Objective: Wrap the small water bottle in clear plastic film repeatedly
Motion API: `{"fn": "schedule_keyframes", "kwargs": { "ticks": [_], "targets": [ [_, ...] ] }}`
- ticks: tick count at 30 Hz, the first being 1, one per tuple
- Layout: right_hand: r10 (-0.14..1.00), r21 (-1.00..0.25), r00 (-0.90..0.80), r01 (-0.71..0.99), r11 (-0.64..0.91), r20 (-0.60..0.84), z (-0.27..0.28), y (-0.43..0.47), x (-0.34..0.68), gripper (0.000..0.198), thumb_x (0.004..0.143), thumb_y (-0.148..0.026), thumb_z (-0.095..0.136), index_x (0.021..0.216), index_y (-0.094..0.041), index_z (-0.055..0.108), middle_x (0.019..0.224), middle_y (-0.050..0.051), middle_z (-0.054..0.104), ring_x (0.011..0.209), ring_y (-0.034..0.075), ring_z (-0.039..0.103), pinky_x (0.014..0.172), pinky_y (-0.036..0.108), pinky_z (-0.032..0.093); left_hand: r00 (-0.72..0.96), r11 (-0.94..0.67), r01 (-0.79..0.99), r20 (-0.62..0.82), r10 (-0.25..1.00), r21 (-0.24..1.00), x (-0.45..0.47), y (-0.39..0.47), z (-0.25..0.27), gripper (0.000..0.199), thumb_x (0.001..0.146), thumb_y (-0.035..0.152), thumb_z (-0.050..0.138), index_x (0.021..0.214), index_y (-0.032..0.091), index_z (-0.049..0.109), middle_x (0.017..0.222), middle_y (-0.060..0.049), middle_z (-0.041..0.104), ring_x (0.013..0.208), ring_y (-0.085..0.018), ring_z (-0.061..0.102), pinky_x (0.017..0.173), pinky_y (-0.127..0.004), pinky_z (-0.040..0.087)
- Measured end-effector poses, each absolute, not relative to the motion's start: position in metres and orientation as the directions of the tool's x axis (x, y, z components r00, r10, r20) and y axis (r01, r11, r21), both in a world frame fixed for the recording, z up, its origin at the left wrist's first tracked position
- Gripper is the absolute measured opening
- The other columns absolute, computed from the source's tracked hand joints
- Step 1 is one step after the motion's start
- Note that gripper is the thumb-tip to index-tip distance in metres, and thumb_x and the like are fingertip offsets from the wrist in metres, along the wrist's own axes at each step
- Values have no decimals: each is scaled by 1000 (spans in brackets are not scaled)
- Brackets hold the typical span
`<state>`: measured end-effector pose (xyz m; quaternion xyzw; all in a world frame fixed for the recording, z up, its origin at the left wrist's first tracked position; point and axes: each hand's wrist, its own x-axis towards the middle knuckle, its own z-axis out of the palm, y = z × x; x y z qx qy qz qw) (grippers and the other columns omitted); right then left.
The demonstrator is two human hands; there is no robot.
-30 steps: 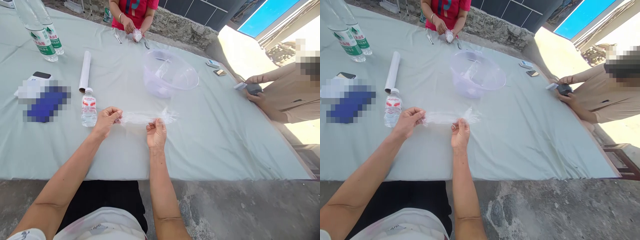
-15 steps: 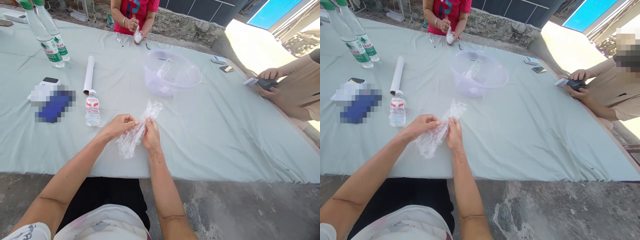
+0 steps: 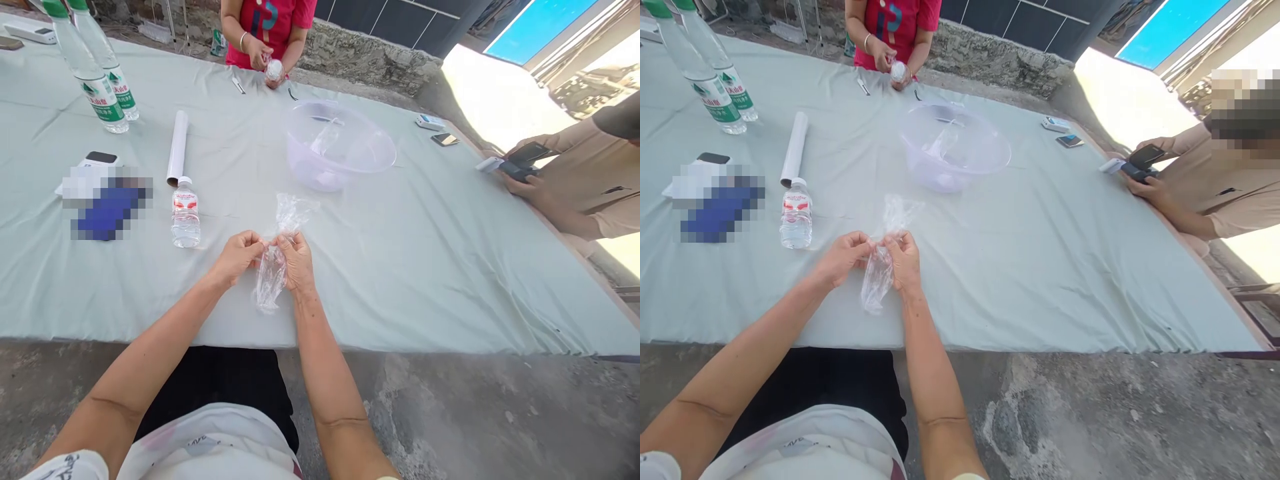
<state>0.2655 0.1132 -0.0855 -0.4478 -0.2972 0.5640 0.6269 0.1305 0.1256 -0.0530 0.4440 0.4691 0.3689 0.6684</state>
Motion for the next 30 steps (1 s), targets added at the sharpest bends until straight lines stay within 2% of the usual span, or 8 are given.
{"fn": "schedule_keyframes", "kwargs": {
  "ticks": [5, 12, 18, 22, 24, 26, 29, 30],
  "targets": [
    [959, -895, 169, -424, -137, -227, -86, 115, 278, 45, 56, -43, 86, 83, -24, 55, 68, -6, 64, 51, 8, 47, 46, 21, 36, 155, 370, -137, -349, 924, 919, 105, 128, -50, 27, 72, 34, 72, 75, 21, 49, 61, 6, 57, 44, -8, 51, 43, -21, 36],
    [914, -894, 301, -430, -125, -273, -88, 118, 302, 39, 53, -31, 85, 78, -21, 57, 70, -7, 62, 44, 1, 31, 41, 18, 20, 14, 378, -69, -378, 926, 923, 67, 120, -53, 19, 79, 27, 65, 76, 21, 47, 57, 8, 52, 39, -3, 36, 41, -18, 27],
    [796, -950, 553, -299, -88, -247, -83, 110, 319, 28, 66, -37, 76, 81, -23, 57, 76, -4, 62, 55, 7, 49, 48, 21, 37, -41, 409, -41, -411, 911, 911, 52, 113, -58, 19, 80, 31, 64, 82, 23, 47, 61, 7, 56, 44, -8, 45, 44, -21, 35],
    [907, -944, 400, 230, -237, -130, -81, 96, 295, 21, 80, -38, 66, 67, -23, 61, 67, -2, 60, 59, 12, 48, 54, 26, 36, -118, 392, 56, -384, 916, 918, 55, 112, -59, 15, 85, 31, 59, 84, 24, 46, 69, 6, 60, 40, -8, 47, 42, -23, 32],
    [960, -923, 260, 337, -186, -98, -80, 89, 277, 28, 82, -34, 66, 58, -23, 58, 59, -2, 53, 62, 15, 46, 58, 28, 36, -167, 389, 79, -373, 913, 918, 59, 113, -60, 12, 88, 30, 54, 86, 25, 43, 72, 5, 62, 38, -9, 48, 41, -24, 31],
    [989, -945, 125, 307, -116, -81, -76, 84, 257, 26, 85, -33, 65, 61, -24, 61, 66, 0, 58, 72, 17, 53, 66, 29, 42, -187, 385, 92, -364, 912, 918, 63, 114, -61, 10, 91, 29, 50, 88, 26, 41, 75, 5, 64, 37, -10, 49, 41, -25, 30],
    [996, -990, -9, 114, -84, -85, -68, 82, 233, 8, 87, -35, 65, 88, -28, 70, 108, 0, 70, 98, 18, 63, 82, 31, 50, -173, 349, 156, -322, 931, 924, 65, 113, -64, 10, 92, 31, 48, 89, 27, 40, 73, 5, 64, 37, -11, 49, 42, -26, 32],
    [993, -994, -28, 9, -111, -111, -66, 82, 228, 15, 86, -35, 67, 100, -31, 69, 122, -1, 68, 102, 18, 64, 82, 32, 52, -158, 324, 194, -297, 942, 926, 65, 112, -65, 10, 92, 31, 48, 89, 27, 40, 71, 5, 64, 37, -11, 49, 44, -27, 34]
  ]
}}
